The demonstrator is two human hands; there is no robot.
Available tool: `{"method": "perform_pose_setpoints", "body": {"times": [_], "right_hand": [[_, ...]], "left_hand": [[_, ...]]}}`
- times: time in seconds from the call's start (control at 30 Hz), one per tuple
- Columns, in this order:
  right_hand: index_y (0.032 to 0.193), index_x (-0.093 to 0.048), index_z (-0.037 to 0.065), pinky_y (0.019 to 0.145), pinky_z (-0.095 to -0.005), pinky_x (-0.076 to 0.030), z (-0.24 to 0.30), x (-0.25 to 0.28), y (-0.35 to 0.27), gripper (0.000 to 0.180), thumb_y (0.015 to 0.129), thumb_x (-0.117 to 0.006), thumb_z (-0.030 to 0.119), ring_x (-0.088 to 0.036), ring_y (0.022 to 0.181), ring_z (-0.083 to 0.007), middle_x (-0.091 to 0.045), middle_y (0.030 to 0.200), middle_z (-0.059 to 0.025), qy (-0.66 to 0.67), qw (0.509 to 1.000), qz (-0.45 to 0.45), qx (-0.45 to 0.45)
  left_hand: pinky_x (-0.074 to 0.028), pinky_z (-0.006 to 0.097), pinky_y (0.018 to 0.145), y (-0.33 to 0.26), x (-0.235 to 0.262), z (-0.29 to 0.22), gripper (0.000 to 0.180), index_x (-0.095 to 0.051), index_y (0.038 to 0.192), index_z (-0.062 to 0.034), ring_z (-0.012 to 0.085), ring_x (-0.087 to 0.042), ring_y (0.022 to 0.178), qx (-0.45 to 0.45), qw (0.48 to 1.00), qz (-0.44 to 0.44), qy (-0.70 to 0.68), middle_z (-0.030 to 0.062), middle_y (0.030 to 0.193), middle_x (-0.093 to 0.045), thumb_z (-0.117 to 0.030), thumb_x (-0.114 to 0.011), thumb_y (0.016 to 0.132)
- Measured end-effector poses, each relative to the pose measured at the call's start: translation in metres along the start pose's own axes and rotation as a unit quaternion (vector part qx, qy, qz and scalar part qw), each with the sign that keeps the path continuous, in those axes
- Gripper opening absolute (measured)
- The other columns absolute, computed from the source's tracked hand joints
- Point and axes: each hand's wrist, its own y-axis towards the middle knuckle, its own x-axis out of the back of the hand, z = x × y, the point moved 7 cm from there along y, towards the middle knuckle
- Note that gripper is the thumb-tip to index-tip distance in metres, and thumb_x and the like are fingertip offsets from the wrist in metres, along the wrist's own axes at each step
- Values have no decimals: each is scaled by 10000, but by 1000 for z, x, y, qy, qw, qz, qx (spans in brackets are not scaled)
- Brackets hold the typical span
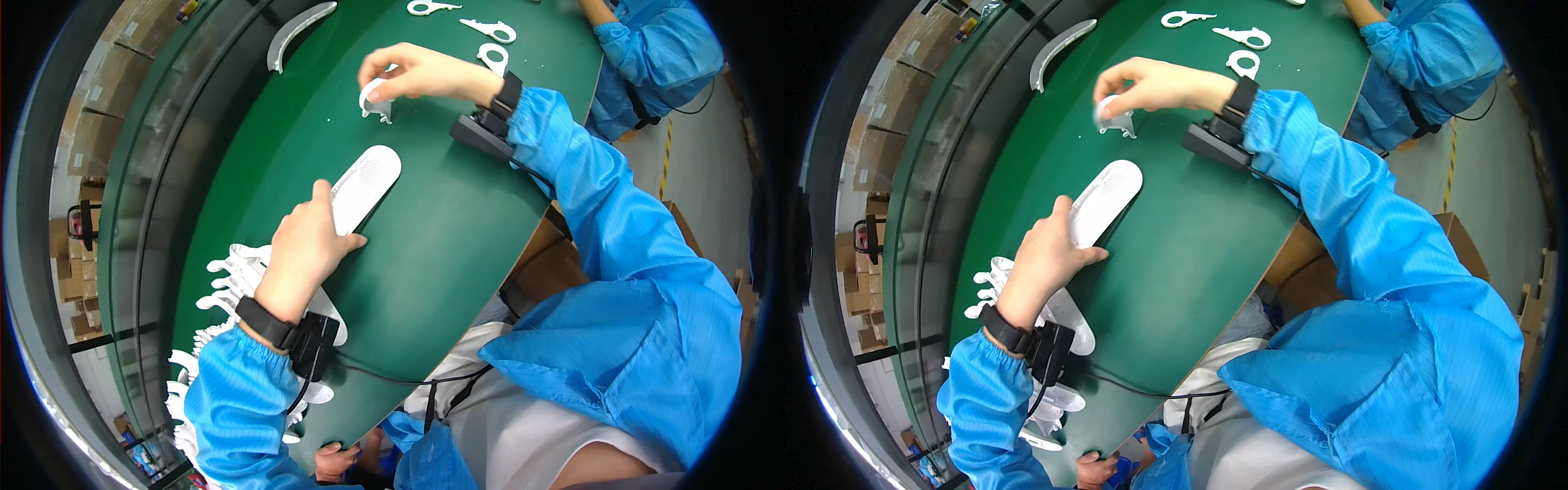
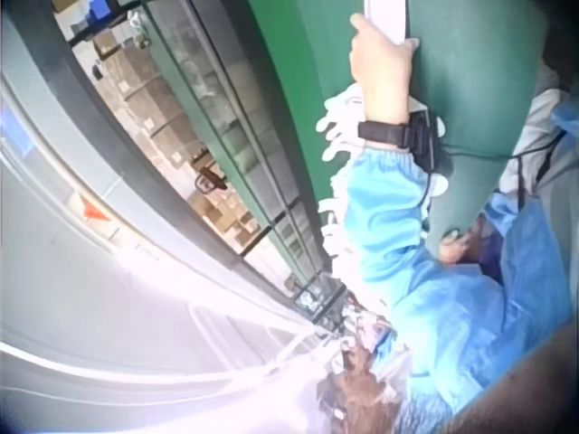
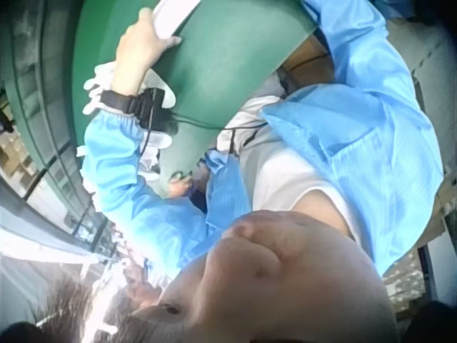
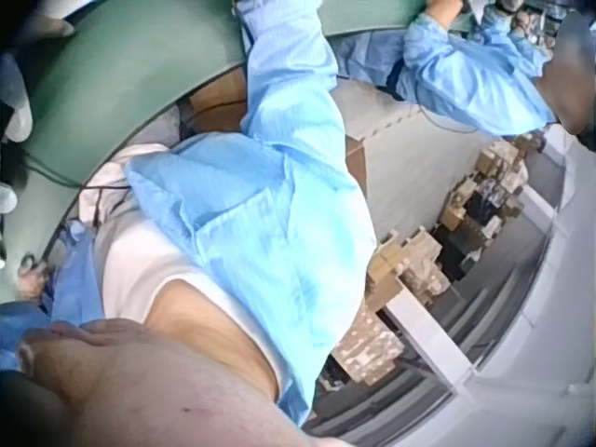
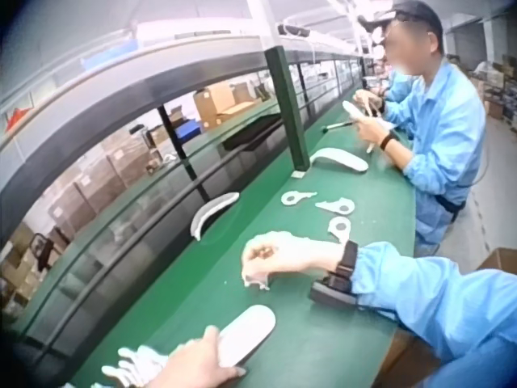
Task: Assembling small white plastic components on a green factory workbench.
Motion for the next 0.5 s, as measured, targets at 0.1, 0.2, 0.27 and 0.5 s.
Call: {"method": "perform_pose_setpoints", "body": {"times": [0.1, 0.2, 0.27, 0.5], "right_hand": [[860, -613, 56, 487, -201, -279, -25, 0, -3, 228, 860, -672, 277, -386, 560, -10, -498, 651, 60, -3, 999, -7, 47], [831, -580, 65, 426, -193, -306, -24, -13, -2, 212, 881, -639, 263, -415, 484, -45, -489, 603, 38, 189, 979, 63, -39], [846, -576, 68, 451, -191, -364, -30, -23, -3, 196, 886, -629, 252, -485, 507, -61, -534, 625, 14, 228, 968, 90, -60], [908, -579, 52, 566, -225, -512, -30, -61, -25, 153, 900, -577, 205, -678, 717, -136, -697, 872, -109, 213, 939, 248, -111]], "left_hand": [[-508, 447, 787, -5, 1, 6, 716, -478, 1164, 36, 405, -641, 910, 23, 999, 34, -5, 282, 970, -633, -331, -829, 659], [-494, 436, 836, 1, 13, 4, 767, -451, 1250, 39, 402, -628, 963, -14, 995, -79, -54, 300, 1039, -610, -359, -805, 698], [-474, 421, 892, 14, 18, 2, 709, -445, 1257, 23, 372, -602, 1037, -1, 994, -48, -97, 280, 1085, -597, -348, -771, 748], [-438, 312, 879, 34, -6, 9, 408, -507, 1174, -31, 171, -572, 967, -47, 934, -73, -346, 97, 1039, -611, -149, -691, 829]]}}
